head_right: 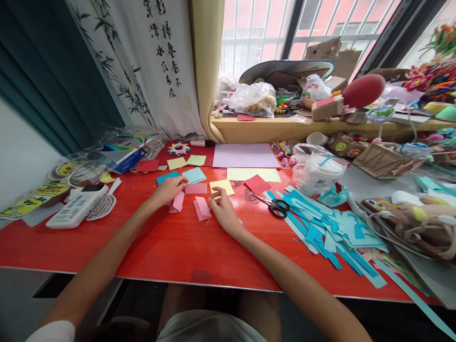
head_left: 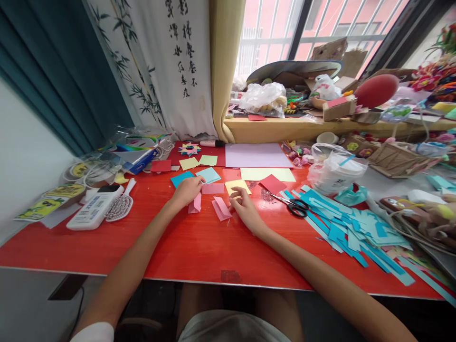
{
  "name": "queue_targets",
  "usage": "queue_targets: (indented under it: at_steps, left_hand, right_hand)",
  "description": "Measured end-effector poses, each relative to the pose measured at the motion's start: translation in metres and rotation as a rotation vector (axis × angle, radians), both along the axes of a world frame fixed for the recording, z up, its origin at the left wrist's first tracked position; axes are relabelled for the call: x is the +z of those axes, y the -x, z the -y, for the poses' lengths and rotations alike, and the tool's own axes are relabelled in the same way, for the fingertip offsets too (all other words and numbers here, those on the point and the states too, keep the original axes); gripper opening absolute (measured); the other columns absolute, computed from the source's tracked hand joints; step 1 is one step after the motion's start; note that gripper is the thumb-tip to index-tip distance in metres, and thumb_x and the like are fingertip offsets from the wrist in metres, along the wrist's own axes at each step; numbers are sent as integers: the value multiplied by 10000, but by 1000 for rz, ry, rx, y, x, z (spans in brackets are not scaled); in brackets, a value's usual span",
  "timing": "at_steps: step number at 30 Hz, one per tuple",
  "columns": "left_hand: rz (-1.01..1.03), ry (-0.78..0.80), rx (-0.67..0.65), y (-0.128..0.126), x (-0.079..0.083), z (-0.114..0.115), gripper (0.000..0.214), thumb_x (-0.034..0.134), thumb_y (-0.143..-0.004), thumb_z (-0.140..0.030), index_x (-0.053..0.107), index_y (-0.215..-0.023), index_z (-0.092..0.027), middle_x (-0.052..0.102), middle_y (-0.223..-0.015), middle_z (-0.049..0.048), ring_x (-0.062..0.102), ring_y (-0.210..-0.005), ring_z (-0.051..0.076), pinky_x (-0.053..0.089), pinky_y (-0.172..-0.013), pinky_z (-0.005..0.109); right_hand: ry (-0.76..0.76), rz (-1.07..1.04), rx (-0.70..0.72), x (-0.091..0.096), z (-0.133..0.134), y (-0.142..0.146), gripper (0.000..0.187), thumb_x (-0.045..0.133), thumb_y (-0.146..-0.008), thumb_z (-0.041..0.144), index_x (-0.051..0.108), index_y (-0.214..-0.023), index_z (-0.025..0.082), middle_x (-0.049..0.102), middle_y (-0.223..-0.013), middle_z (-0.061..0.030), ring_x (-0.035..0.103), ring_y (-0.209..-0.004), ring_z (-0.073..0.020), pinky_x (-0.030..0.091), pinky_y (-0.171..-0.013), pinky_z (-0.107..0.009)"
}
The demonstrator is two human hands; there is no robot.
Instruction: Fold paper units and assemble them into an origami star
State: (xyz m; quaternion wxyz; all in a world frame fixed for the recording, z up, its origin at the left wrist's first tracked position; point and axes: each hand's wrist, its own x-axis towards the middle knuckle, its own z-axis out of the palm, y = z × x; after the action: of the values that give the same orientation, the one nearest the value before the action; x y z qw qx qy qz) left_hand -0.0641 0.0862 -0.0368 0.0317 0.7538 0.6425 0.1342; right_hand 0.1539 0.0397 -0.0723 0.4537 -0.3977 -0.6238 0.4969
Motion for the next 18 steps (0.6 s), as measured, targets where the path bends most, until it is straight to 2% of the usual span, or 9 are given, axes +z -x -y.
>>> queue_targets:
  at_steps: [3,7,11,13,18]
  left_hand:
    - [19,12,-12,-1,-1,1,237,433,-856,-244,626,-988,-202,695,-973,68,629,-872,204,437,-723,275]
    - [49,0,-16,-2,0,0,219,465,-839,-257,620,-979,-190,687,-922,76,614,-878,218,430,-752,294]
    - [109,-48,-2,1,8,2,295,465,-840,-286,564,-1088,-162,639,-992,100,573,-962,238,410,-826,330]
    - [151,-31,-37,0,14,4,335,452,-851,-312,527,-1146,-172,634,-968,78,580,-922,215,415,-808,313]
    - [243,157,-185,-14,13,16,259,465,-842,-394,631,-912,-208,664,-773,15,600,-717,173,427,-654,262]
  right_hand:
    - [0,11,0,2,1,0,294,444,-841,306,418,-1120,215,494,-933,-4,565,-676,-113,446,-676,-290]
    - [0,24,6,2,1,0,291,447,-845,312,420,-1118,216,492,-940,-4,560,-661,-110,443,-660,-287]
    - [-7,32,7,2,1,0,290,448,-848,307,422,-1125,224,495,-947,-2,557,-662,-108,440,-647,-281]
    - [-8,35,6,1,1,0,290,449,-849,308,423,-1126,226,497,-949,-3,555,-659,-108,437,-630,-276]
    - [-11,35,6,-1,-1,0,282,452,-850,315,423,-1116,227,504,-938,2,554,-635,-103,430,-603,-266]
